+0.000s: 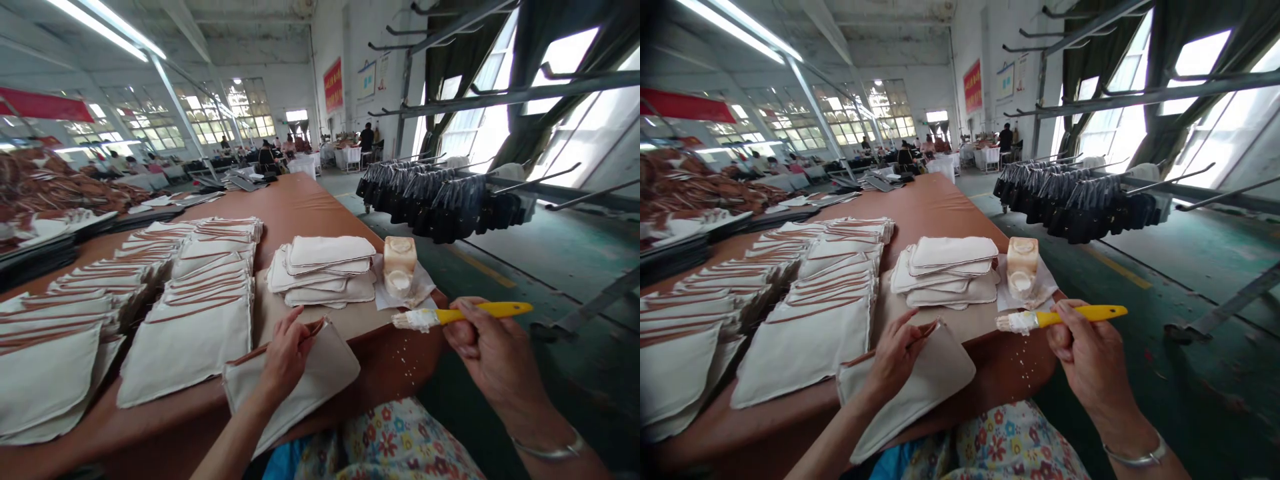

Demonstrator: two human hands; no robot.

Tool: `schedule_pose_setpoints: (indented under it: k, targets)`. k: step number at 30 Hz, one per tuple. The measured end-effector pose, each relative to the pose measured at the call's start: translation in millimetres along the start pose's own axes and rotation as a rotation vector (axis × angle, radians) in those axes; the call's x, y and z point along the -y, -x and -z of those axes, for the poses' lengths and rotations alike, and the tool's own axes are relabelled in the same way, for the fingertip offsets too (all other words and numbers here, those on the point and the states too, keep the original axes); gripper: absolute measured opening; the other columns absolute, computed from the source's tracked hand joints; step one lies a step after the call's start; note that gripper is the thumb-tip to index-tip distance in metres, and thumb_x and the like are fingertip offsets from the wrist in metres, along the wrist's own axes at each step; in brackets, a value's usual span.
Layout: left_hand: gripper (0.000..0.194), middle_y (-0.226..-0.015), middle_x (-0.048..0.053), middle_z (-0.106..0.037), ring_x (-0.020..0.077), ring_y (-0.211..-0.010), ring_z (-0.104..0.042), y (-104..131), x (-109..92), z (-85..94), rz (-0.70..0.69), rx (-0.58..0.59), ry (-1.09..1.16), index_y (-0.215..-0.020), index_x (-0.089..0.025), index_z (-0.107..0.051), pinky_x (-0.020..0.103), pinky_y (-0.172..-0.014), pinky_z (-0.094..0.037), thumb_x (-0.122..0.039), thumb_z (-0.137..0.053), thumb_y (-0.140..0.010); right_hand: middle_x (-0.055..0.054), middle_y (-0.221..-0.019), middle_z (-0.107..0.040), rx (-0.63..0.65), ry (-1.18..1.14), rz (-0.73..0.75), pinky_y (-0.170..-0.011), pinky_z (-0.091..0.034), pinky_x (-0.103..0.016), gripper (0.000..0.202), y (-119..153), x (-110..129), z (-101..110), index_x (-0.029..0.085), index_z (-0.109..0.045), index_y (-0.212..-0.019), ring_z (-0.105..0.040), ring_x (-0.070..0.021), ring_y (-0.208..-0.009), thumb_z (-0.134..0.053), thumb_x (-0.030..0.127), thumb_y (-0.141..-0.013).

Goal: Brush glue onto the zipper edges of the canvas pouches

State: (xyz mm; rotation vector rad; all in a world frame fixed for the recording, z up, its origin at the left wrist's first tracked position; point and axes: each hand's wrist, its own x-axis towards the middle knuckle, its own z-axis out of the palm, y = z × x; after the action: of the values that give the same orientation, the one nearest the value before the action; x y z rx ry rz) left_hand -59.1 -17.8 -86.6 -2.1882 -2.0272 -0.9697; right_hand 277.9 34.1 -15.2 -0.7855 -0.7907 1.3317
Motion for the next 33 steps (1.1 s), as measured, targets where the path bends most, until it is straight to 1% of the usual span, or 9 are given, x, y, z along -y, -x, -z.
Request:
schedule_pose_setpoints:
  k: [3,6,10,13,18,21,27,30,33]
  targets:
    - [0.006,-0.106,0.009,-0.07,0.0254,-0.113,-0.06,-26.2,7.3,-10.0,0.181,0.364,-0.013,-0.083,-0.021,-0.059,0.035,-0.09,-0.047,-0.022,-0.056,-0.088,0.006,-0.05,-0.043,0.0,-0.023,-0.039,-0.038,-0.024,-0.017,0.02,3.8,-8.8,-6.5,0.018,-0.062,-0.078,-0.033,-0.0053,-0.041,-0.077,0.03,-0.084]
    - [0.006,-0.079,0.006,-0.069,0.0226,-0.08,-0.064,-52.8,15.0,-28.4,0.285,0.524,-0.054,-0.076,-0.019,-0.061,0.03,-0.071,-0.044,-0.021,-0.058,-0.08,0.006,-0.05,-0.043,0.016,-0.041,-0.07,-0.038,-0.024,-0.017,0.021,5.7,-14.6,-8.2,0.018,-0.062,-0.078,-0.034,-0.005,-0.041,-0.077,0.03,-0.084]
    - [0.008,-0.079,0.007,-0.07,0.0222,-0.079,-0.062,-71.9,17.0,-48.7,0.325,0.563,-0.049,-0.075,-0.018,-0.066,0.027,-0.065,-0.038,-0.016,-0.061,-0.07,0.006,-0.05,-0.044,0.032,-0.015,-0.076,-0.038,-0.024,-0.017,0.023,4.1,-18.5,-7.0,0.017,-0.063,-0.079,-0.034,-0.0048,-0.041,-0.077,0.034,-0.085]
    - [0.019,-0.081,0.007,-0.072,0.0208,-0.077,-0.062,-71.0,12.0,-49.5,0.347,0.607,0.012,-0.084,-0.016,-0.072,0.026,-0.064,-0.038,-0.016,-0.058,-0.07,0.006,-0.049,-0.045,0.03,0.009,-0.069,-0.038,-0.023,-0.017,0.025,-2.5,-26.5,-5.9,0.017,-0.062,-0.081,-0.033,-0.0046,-0.039,-0.078,0.036,-0.083]
    - [0.033,-0.088,0.004,-0.074,0.0198,-0.08,-0.064,-54.4,-3.7,-28.1,0.301,0.699,0.204,-0.098,-0.016,-0.077,0.025,-0.067,-0.044,-0.029,-0.051,-0.082,0.008,-0.047,-0.044,0.046,0.07,-0.068,-0.037,-0.02,-0.019,0.03,-17.0,-52.4,-11.2,0.017,-0.061,-0.084,-0.03,-0.0059,-0.038,-0.079,0.041,-0.081]
    - [0.035,-0.098,0.005,-0.074,0.0219,-0.089,-0.064,-46.3,-14.0,-12.0,0.28,0.666,0.355,-0.103,-0.017,-0.078,0.026,-0.074,-0.047,-0.034,-0.053,-0.084,0.008,-0.045,-0.043,0.131,0.169,-0.051,-0.037,-0.02,-0.02,0.031,-19.4,-66.8,-21.9,0.018,-0.06,-0.084,-0.03,-0.0075,-0.039,-0.074,0.046,-0.085]
    - [0.031,-0.094,0.005,-0.069,0.0204,-0.09,-0.062,-36.7,-33.4,7.3,0.2,0.623,0.436,-0.103,-0.021,-0.078,0.026,-0.078,-0.047,-0.034,-0.055,-0.087,0.003,-0.05,-0.052,0.336,0.527,0.117,-0.051,-0.04,-0.027,0.03,-20.2,-85.0,-46.2,0.02,-0.063,-0.08,-0.049,-0.0144,-0.047,-0.059,0.045,-0.096]
    - [0.03,-0.092,0.005,-0.066,0.0189,-0.088,-0.061,-32.3,-39.8,9.8,0.171,0.616,0.445,-0.1,-0.02,-0.078,0.026,-0.078,-0.047,-0.034,-0.053,-0.089,0.002,-0.051,-0.055,0.288,0.618,0.215,-0.057,-0.043,-0.03,0.031,-26.8,-85.0,-46.2,0.021,-0.063,-0.079,-0.053,-0.0176,-0.05,-0.058,0.047,-0.096]
    - [0.03,-0.093,0.005,-0.066,0.0184,-0.087,-0.061,-30.0,-43.3,10.7,0.193,0.608,0.442,-0.102,-0.021,-0.077,0.025,-0.078,-0.047,-0.035,-0.054,-0.09,0.003,-0.05,-0.053,0.214,0.632,0.231,-0.056,-0.042,-0.03,0.03,-28.2,-75.5,-41.1,0.021,-0.064,-0.082,-0.052,-0.0181,-0.049,-0.057,0.047,-0.096]
